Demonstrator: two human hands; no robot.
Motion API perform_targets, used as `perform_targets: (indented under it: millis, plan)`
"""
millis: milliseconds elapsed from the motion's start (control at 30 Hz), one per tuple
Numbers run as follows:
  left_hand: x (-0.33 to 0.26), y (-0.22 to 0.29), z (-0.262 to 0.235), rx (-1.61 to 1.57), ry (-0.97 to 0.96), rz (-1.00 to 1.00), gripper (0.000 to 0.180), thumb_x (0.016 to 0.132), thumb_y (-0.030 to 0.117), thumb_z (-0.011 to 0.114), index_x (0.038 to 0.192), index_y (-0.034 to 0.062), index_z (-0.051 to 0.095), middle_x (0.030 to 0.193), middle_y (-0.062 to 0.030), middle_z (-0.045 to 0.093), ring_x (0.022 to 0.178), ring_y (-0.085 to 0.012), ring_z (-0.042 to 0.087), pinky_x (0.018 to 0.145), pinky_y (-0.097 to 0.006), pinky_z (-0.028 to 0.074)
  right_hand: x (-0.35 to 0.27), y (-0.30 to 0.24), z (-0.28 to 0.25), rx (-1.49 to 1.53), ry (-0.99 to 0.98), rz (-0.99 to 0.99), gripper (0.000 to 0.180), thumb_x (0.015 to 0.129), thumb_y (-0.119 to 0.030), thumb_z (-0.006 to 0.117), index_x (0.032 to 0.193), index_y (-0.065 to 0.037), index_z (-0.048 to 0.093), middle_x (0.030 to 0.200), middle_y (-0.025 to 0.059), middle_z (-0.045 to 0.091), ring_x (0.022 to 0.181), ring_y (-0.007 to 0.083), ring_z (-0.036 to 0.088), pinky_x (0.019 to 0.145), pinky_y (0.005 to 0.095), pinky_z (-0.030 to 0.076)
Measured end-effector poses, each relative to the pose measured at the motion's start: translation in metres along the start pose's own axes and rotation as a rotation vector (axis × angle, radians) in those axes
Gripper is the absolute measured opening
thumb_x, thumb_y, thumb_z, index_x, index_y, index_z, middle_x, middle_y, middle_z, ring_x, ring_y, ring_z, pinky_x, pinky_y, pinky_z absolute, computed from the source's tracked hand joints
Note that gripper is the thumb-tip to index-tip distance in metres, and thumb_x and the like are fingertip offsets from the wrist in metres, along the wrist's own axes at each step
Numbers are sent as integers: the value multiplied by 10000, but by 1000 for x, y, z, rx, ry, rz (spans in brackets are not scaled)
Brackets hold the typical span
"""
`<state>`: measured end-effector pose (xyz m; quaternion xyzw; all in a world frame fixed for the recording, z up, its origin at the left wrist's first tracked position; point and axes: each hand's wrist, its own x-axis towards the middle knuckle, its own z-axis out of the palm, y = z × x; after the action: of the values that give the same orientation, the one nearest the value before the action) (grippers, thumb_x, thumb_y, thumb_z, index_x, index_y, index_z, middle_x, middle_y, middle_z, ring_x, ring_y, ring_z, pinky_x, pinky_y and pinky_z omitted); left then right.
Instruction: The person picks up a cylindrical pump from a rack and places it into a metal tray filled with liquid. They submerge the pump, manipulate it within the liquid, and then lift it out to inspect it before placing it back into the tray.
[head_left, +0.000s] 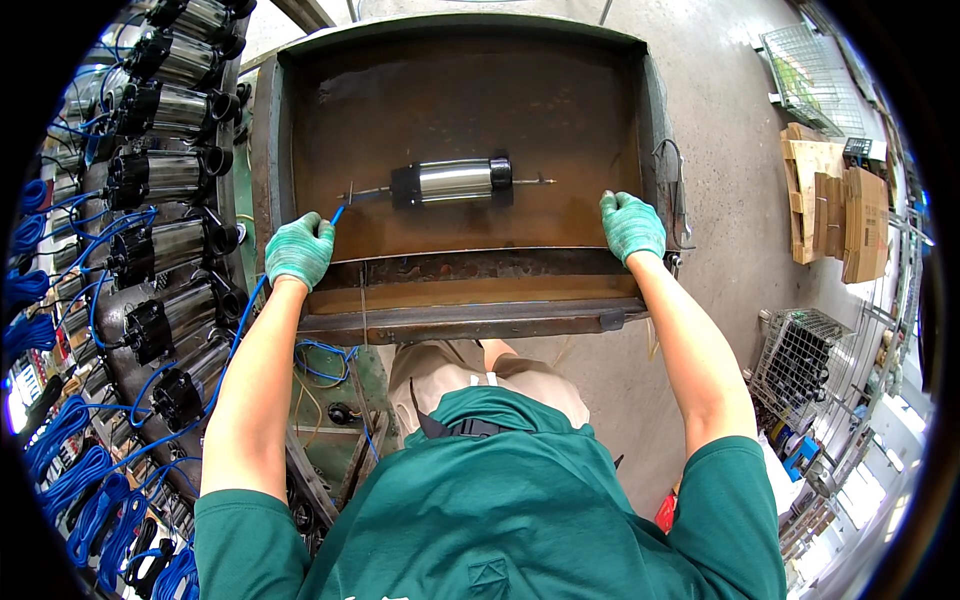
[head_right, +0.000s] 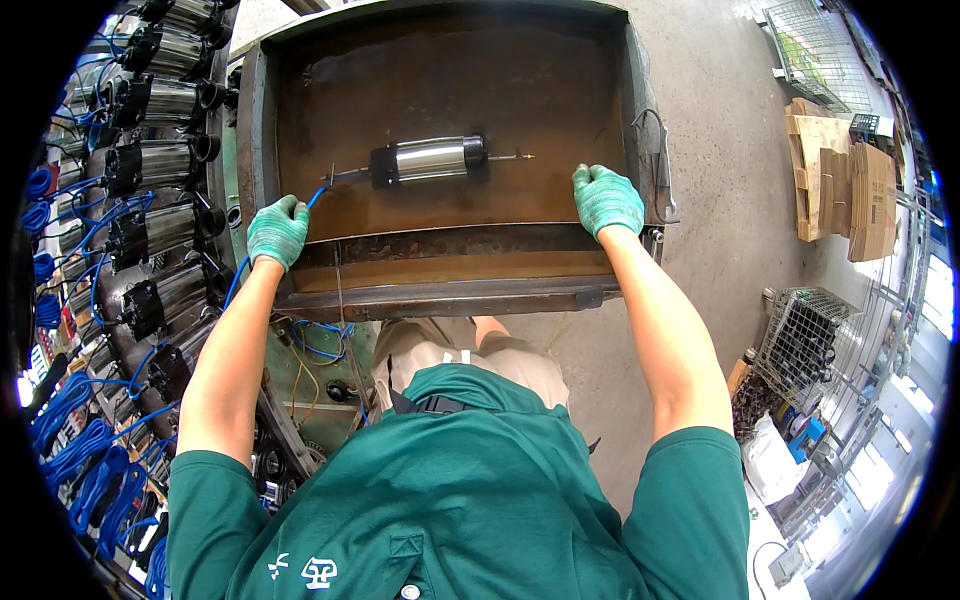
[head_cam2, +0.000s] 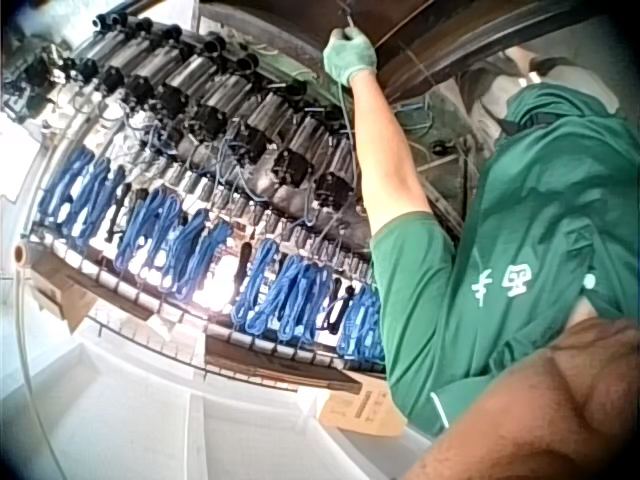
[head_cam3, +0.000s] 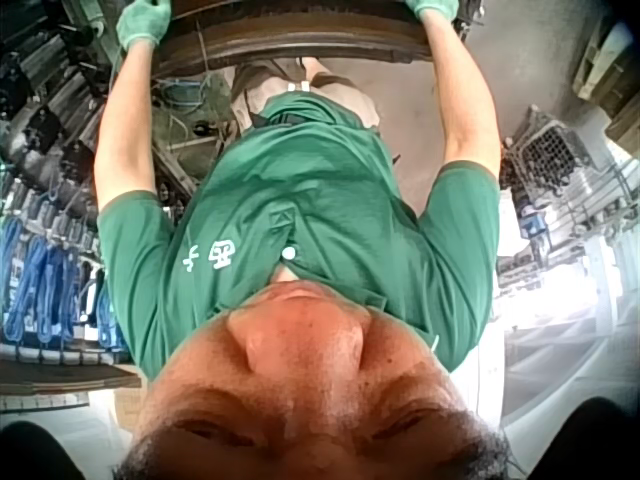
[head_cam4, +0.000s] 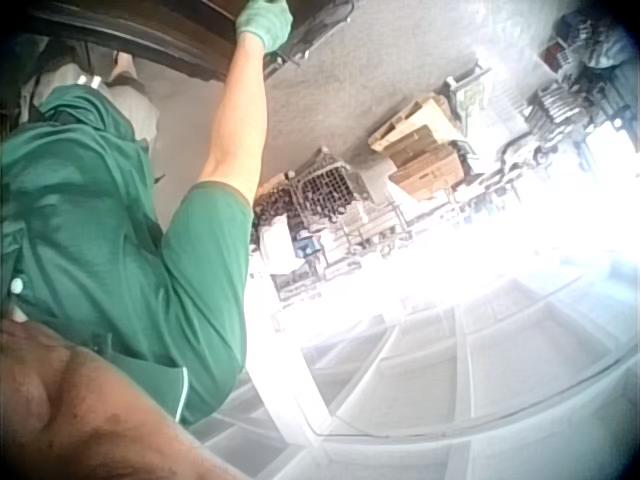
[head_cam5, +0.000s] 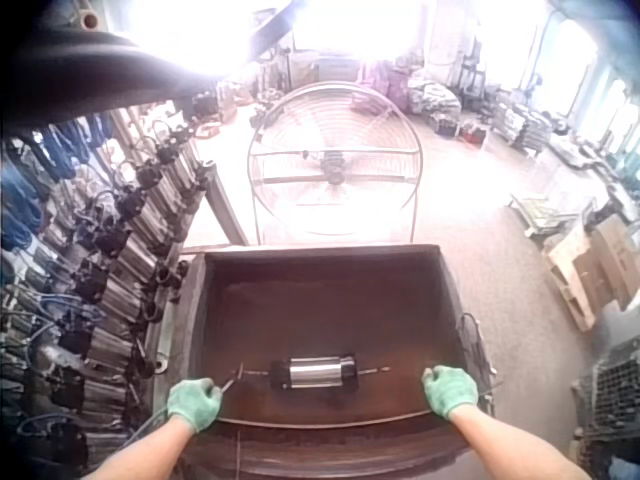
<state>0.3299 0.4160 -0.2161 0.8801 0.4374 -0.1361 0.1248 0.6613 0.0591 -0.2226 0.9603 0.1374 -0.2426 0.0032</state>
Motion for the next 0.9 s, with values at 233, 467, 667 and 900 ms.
perform_targets:
  millis: [233, 467, 667, 900]
  plan:
    - [0, -1, 1, 0, 6, 1, 296, 960, 392, 607, 961, 122, 731, 921, -211, 722, 919, -452, 680, 800, -548, 539, -2, -2, -3, -3, -1, 9, 484, 1042, -502, 443, 1156, -140, 743, 1163, 190, 733, 1115, 417, 676, 974, 523, 532]
    - [-1, 0, 3, 8, 39, 5, 252, 954, 362, 622, 965, 127, 711, 937, -207, 715, 926, -462, 669, 792, -540, 537, -2, 0, -4, 4, -6, 11, 480, 1048, -499, 428, 1138, -145, 739, 1144, 199, 734, 1098, 414, 685, 963, 519, 541]
    - [4, -14, 20, -74, 249, 195, 233, 895, 205, 691, 1100, 97, 705, 1123, -154, 692, 1050, -386, 659, 916, -477, 534, -1, 2, -7, 42, -19, 5, 479, 1056, -477, 413, 1140, -130, 733, 1131, 192, 742, 1087, 402, 696, 954, 512, 549]
    - [16, 79, 35, -499, 57, 444, 215, 882, 94, 717, 1087, 41, 683, 1010, -144, 702, 917, -279, 690, 857, -392, 555, -3, 8, -16, 137, -72, 10, 453, 1055, -454, 426, 1154, -140, 737, 1136, 173, 749, 1079, 386, 706, 951, 505, 555]
